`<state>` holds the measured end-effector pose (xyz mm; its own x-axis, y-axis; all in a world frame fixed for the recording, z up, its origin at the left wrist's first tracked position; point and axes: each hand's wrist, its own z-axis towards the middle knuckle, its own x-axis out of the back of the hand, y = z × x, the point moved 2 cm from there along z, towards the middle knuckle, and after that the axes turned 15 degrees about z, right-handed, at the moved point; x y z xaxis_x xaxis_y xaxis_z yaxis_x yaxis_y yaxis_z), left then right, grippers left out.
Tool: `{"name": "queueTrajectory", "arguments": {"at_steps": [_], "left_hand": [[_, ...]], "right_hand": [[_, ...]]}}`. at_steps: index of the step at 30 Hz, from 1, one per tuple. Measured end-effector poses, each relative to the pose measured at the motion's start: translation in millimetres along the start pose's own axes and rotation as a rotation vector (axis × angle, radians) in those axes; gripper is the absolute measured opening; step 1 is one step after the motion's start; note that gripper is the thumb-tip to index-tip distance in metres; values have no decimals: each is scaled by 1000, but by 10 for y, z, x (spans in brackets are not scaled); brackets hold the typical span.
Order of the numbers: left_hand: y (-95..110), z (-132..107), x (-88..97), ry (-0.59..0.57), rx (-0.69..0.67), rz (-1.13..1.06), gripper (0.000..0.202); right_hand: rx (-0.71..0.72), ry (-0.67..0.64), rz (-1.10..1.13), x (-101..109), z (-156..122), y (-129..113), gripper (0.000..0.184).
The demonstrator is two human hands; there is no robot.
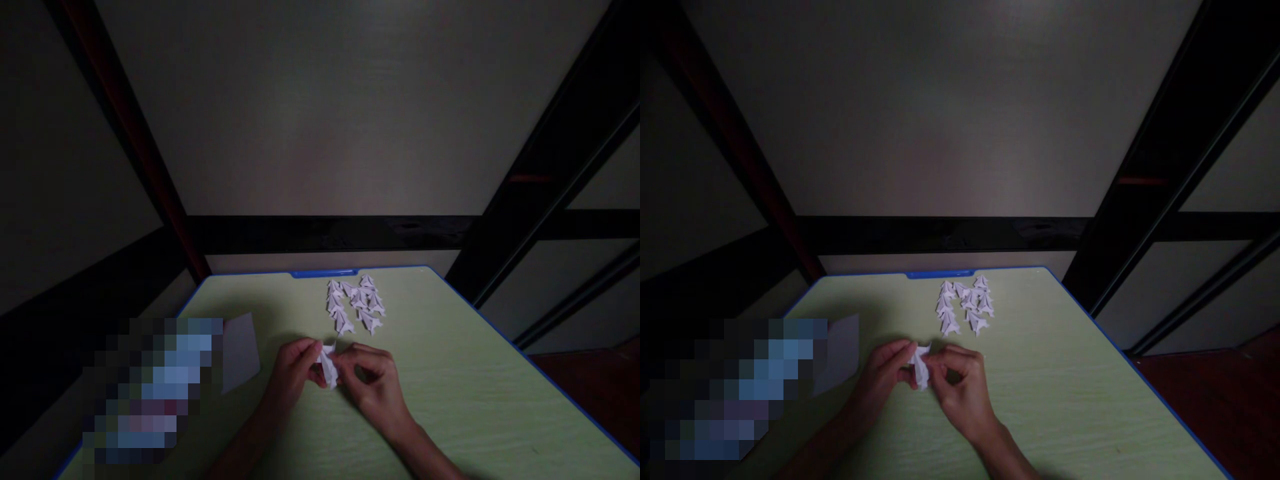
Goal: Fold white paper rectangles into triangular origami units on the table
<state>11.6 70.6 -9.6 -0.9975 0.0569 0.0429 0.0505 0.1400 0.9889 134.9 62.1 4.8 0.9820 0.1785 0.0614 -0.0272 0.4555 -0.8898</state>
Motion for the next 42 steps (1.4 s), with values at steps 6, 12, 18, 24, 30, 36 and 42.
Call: {"name": "queueTrajectory", "arguments": {"at_steps": [6, 12, 18, 24, 30, 36, 42], "left_hand": [[-15, -9, 2, -19, -29, 60, 27], [-30, -2, 3, -14, -36, 19, 26], [22, -18, -17, -16, 2, -8, 29], [-11, -4, 5, -45, -25, 58, 26], [-10, 11, 89, 20, -153, 201, 29], [74, -36, 82, 30, -202, 315, 26], [106, -68, 57, -6, -245, 351, 27]], "right_hand": [[16, -20, -2, -4, -15, -29, 17], [13, -16, -25, -3, -15, -39, 17], [12, 1, -39, 2, -9, -34, 17], [-65, -25, 19, -14, 3, -30, 20], [-432, -29, 586, -42, 42, 92, 19], [-569, -148, 695, -13, 74, 214, 23], [-586, -223, 675, 16, 60, 196, 19]]}}
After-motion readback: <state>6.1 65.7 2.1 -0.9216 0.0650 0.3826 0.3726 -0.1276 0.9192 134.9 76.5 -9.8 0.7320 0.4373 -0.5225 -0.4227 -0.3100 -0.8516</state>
